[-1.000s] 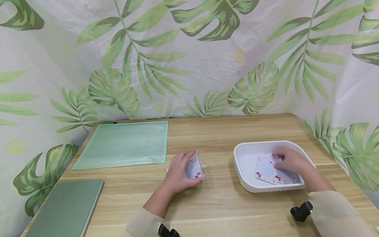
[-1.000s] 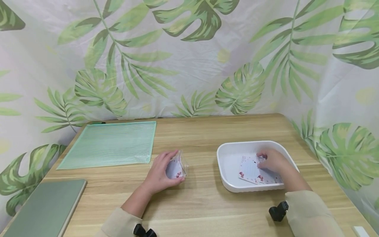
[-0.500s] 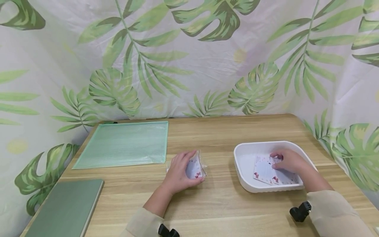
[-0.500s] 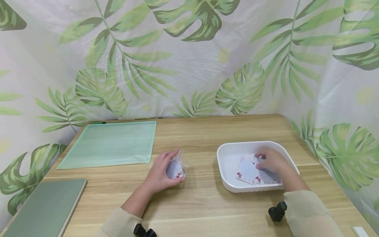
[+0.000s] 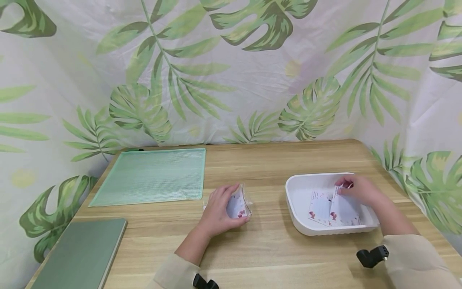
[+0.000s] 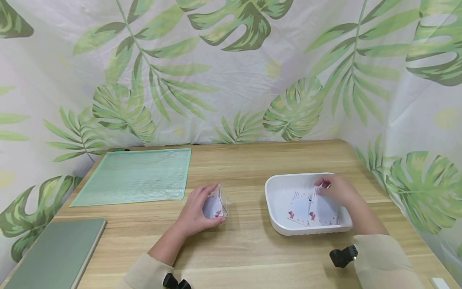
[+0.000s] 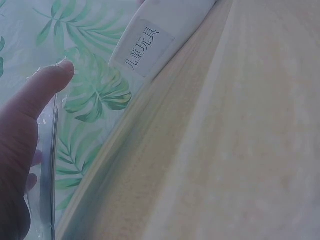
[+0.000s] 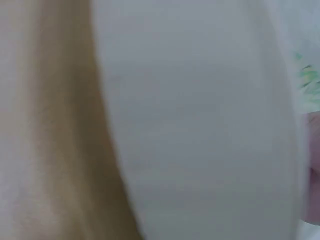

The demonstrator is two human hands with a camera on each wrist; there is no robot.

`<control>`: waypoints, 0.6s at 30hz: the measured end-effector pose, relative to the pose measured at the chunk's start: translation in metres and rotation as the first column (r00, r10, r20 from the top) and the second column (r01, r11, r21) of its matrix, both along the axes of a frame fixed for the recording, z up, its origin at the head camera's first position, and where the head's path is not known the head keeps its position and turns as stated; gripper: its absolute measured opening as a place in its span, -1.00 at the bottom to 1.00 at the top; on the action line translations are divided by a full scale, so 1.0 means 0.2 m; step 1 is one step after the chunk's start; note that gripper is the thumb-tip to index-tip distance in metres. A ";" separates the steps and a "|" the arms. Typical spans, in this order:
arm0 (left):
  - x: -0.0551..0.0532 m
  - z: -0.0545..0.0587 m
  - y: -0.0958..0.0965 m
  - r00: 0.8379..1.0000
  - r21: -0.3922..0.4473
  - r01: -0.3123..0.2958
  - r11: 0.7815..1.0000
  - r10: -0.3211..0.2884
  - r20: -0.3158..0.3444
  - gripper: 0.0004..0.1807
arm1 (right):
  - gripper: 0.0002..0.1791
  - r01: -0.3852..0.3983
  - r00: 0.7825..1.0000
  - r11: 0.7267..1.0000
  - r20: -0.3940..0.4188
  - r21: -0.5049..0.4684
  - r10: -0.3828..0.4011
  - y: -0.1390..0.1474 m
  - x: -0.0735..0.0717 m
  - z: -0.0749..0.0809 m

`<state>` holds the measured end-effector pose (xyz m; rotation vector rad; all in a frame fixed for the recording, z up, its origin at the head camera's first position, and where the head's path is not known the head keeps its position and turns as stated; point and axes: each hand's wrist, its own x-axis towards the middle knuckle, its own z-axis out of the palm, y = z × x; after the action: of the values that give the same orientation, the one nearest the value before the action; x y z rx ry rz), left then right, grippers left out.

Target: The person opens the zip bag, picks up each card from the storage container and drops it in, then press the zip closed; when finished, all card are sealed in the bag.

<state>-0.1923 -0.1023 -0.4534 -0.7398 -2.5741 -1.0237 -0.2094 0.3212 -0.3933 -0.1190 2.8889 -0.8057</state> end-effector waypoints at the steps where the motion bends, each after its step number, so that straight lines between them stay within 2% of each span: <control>1: 0.00 0.00 0.00 1.000 0.000 0.000 1.000 0.000 0.000 0.03 | -0.79 0.000 1.000 1.000 0.004 -0.013 0.000 0.00 0.00 0.02; 7: 0.00 0.00 0.00 1.000 0.004 0.000 1.000 0.000 0.002 0.03 | -0.70 0.006 1.000 0.999 -0.023 -0.050 -0.007 -0.02 0.04 0.12; 11: 0.00 0.00 0.00 1.000 0.003 -0.002 1.000 0.002 0.002 0.03 | -0.61 0.060 0.997 0.995 -0.051 -0.077 -0.064 -0.05 0.07 0.20; 13: 0.00 0.00 0.00 1.000 0.003 -0.003 1.000 0.003 -0.001 0.03 | -0.59 0.101 0.990 0.990 -0.091 -0.096 -0.110 -0.08 0.09 0.23; 16: 0.00 0.00 0.00 1.000 -0.001 -0.006 1.000 0.006 -0.009 0.03 | -0.57 0.159 0.968 0.969 -0.163 -0.188 -0.191 -0.14 0.11 0.25; 18: 0.00 0.00 0.00 1.000 -0.004 -0.009 1.000 0.009 -0.012 0.03 | -0.55 0.175 0.952 0.941 -0.193 -0.289 -0.236 -0.19 0.12 0.25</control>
<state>-0.1917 -0.1023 -0.4538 -0.7325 -2.5674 -1.0092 -0.1852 0.2823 -0.3431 0.0732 3.0191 -1.3027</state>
